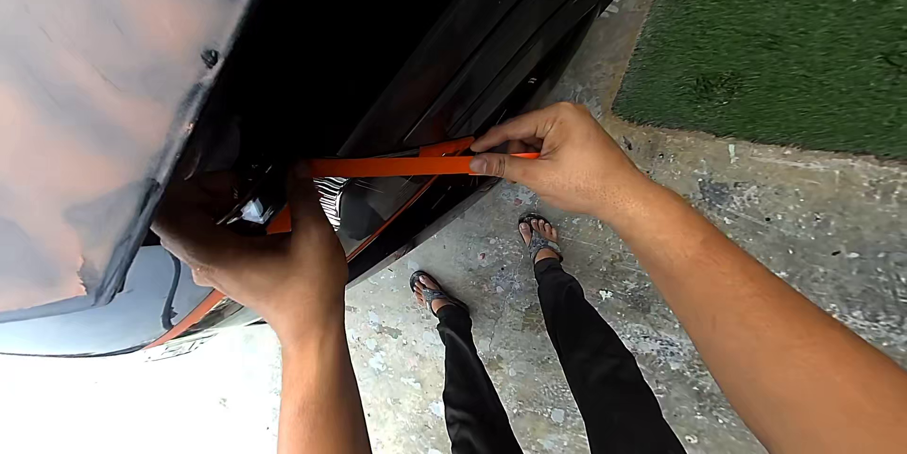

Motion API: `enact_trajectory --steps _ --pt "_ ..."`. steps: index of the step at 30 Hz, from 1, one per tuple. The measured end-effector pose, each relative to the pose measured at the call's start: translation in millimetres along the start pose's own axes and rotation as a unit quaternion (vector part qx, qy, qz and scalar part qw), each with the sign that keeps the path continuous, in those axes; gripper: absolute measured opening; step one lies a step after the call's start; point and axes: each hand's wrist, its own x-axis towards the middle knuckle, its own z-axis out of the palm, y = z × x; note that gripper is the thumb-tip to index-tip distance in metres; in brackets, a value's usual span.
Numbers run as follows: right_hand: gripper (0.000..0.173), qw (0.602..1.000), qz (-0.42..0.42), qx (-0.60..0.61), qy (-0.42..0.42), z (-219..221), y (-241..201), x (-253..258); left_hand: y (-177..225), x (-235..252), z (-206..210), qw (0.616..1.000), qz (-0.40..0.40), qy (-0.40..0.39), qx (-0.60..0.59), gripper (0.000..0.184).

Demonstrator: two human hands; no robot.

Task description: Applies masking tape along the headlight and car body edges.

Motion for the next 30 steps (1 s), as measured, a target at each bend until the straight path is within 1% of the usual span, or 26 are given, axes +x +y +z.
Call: enact_trajectory --steps 2,4,7,8,9,10,13,15,19,22,25,28,30 --pt "0.027 0.996 0.044 -0.072 0.006 5.1 -7.6 3.3 -0.7 -1.3 2.1 1.000 0.000 0.006 0.012 0.065" --pt "0.029 0.988 0.080 -0.130 0.014 9.3 -16.2 8.3 -1.6 -4.2 6.9 0.999 0.005 0.022 0.033 0.061" --pt "0.030 0.979 0.114 -0.167 0.019 11.9 -28.0 14.4 -4.7 -14.7 15.5 0.995 0.017 0.053 0.083 0.058" --pt "0.031 0.977 0.122 -0.175 0.019 12.5 -30.9 16.0 -4.9 -18.8 18.2 0.993 0.019 0.058 0.100 0.059" --pt "0.032 0.975 0.130 -0.182 0.019 13.1 -33.4 17.6 -4.2 -23.4 21.0 0.992 0.018 0.056 0.110 0.065" --pt "0.033 0.972 0.136 -0.189 0.018 13.3 -35.9 19.3 -2.2 -28.6 24.5 0.992 0.016 0.049 0.111 0.075" --pt "0.033 0.966 0.147 -0.213 0.015 14.6 -41.8 22.8 9.5 -48.8 38.8 0.993 0.008 0.008 0.114 0.114" --pt "0.033 0.964 0.149 -0.218 0.008 14.9 -44.2 24.2 17.3 -58.5 50.9 0.991 0.001 -0.004 0.132 0.131" --pt "0.033 0.967 0.143 -0.212 0.005 13.9 -41.0 25.7 25.5 -58.5 69.4 0.990 -0.025 0.005 0.140 0.138" --pt "0.032 0.967 0.142 -0.211 0.000 12.4 -39.0 25.8 26.6 -51.9 80.4 0.988 -0.045 0.043 0.143 0.141" --pt "0.031 0.965 0.150 -0.215 0.000 13.4 -41.9 26.7 26.3 -50.5 84.0 0.985 -0.044 0.056 0.156 0.145" --pt "0.033 0.962 0.154 -0.226 0.002 14.8 -42.4 26.7 28.4 -50.4 86.4 0.982 -0.052 0.051 0.172 0.151" --pt "0.031 0.963 0.142 -0.230 0.000 17.6 -42.1 23.8 29.8 -50.3 88.2 0.981 -0.060 0.054 0.176 0.153"
